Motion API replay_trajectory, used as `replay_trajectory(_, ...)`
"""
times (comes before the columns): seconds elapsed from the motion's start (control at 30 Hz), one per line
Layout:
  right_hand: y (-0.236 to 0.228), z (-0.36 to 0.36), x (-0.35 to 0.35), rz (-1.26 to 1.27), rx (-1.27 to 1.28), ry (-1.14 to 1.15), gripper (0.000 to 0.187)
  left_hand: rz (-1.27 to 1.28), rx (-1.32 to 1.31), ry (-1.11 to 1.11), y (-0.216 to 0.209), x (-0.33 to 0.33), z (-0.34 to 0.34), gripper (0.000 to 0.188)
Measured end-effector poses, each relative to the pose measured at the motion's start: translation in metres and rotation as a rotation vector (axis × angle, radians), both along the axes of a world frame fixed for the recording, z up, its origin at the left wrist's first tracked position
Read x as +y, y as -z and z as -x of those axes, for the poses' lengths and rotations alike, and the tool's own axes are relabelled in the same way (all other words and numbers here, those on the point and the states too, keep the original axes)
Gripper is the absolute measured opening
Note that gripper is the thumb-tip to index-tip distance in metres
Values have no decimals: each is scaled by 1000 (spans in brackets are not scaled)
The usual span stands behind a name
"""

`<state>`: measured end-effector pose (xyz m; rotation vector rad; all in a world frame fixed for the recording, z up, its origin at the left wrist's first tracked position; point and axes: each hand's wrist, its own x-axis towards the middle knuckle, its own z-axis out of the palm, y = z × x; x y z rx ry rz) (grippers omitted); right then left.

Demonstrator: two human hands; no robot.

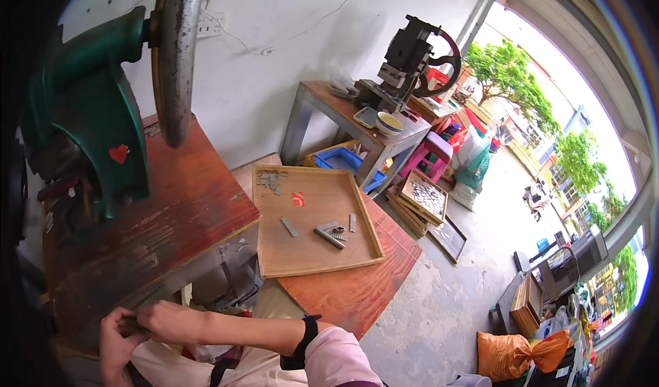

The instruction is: Assembling small metal components using a manual press and a hand punch.

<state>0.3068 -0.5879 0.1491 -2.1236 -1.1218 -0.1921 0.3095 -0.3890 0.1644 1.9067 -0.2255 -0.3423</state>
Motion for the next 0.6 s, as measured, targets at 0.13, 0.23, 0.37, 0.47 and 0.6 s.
replay_trajectory(0.13, -7, 6, -12, 15, 28, -77, 24, 93, 135, 86, -7, -4, -1, 37)
replay_trajectory(0.23, -4, 8, -16, -57, 139, -110, 22, 147, 211, 148, -5, -5, -2, 38)
replay_trajectory(0.37, -7, 10, -16, -163, 359, -89, 20, 48, 134, 150, -10, -6, 1, 39)
replay_trajectory(0.47, -15, 14, -14, -223, 521, 26, 23, 6, 94, 84, -17, -9, 6, 40)
replay_trajectory(0.6, 2, 15, -23, -171, 369, -10, 26, 16, 125, 137, -12, -16, -4, 42)
